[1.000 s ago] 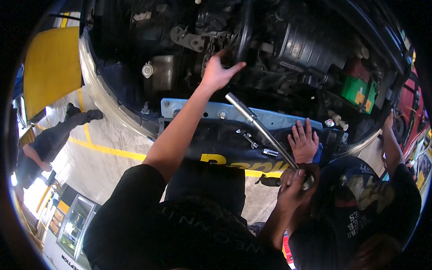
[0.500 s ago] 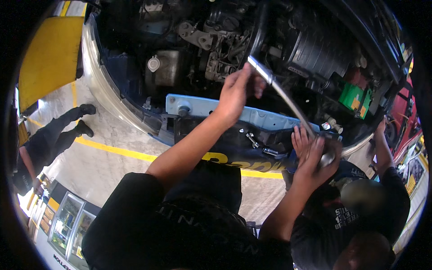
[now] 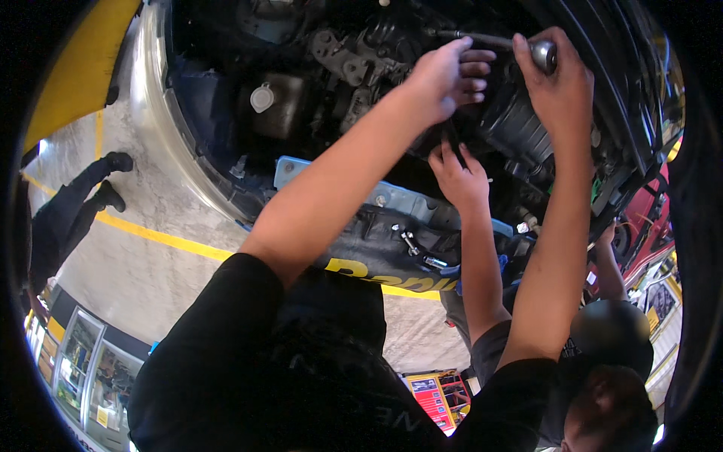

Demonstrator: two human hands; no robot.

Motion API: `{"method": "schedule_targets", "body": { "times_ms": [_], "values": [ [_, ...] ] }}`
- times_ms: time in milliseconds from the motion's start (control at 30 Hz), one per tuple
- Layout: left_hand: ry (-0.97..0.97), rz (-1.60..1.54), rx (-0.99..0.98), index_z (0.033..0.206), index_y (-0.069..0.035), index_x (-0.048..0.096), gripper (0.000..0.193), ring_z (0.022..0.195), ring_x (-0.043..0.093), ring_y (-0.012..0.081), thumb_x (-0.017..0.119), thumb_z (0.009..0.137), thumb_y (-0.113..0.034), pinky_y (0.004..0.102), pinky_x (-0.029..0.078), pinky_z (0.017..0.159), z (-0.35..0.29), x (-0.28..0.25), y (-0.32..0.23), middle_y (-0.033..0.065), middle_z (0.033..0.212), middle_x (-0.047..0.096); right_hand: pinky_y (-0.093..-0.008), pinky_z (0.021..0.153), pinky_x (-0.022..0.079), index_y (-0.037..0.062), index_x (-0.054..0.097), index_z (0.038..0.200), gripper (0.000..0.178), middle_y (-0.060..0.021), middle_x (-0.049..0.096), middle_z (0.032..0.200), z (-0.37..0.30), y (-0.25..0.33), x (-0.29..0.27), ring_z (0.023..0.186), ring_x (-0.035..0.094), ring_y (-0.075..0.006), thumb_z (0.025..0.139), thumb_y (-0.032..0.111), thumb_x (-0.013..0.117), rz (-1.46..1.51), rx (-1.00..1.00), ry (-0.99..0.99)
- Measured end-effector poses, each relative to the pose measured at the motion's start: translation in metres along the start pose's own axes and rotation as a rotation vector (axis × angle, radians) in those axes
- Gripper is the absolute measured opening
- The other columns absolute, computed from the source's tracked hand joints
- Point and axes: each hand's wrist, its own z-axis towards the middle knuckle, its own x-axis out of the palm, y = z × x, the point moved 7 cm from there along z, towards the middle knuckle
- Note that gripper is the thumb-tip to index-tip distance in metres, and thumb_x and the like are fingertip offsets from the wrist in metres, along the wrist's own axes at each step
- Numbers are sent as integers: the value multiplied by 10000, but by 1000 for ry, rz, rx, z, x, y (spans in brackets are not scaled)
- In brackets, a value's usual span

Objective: The person works on a car engine by unfastening parts with a ratchet wrench and by hand, then handles and compares rods and fasteners before attaching components back into the engine compartment.

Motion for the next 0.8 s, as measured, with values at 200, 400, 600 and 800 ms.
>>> {"method": "schedule_targets", "body": {
  "times_ms": [200,400,600,800],
  "values": [
    [-299,123,332,1065,-36,631,290,628,442,139,460,1013,-265,304,410,591,-45,-84,-85,10,768,499,-342,778,505,32,642,989,278,-147,695,927,47,-12,21,876,690,-296,939,305,637,-134,-93,102],
    [-311,30,447,1104,-23,568,265,643,409,142,451,1011,-242,301,356,625,-73,-122,-118,8,767,478,-340,531,364,13,509,755,268,-79,433,595,58,10,28,549,410,-170,838,174,707,39,-109,39],
    [-332,53,440,1096,-28,571,260,647,416,140,453,1010,-242,304,359,640,-63,-126,-114,5,761,482,-323,523,356,23,531,743,268,-40,425,584,74,4,26,568,414,-118,839,201,707,-21,-63,135],
    [-298,96,479,1000,-41,615,219,631,509,150,487,991,-218,310,420,594,-40,-131,-125,21,751,566,-308,537,351,18,512,727,279,-17,415,599,89,19,31,589,405,-101,837,187,705,-24,-161,203]
  ]
}}
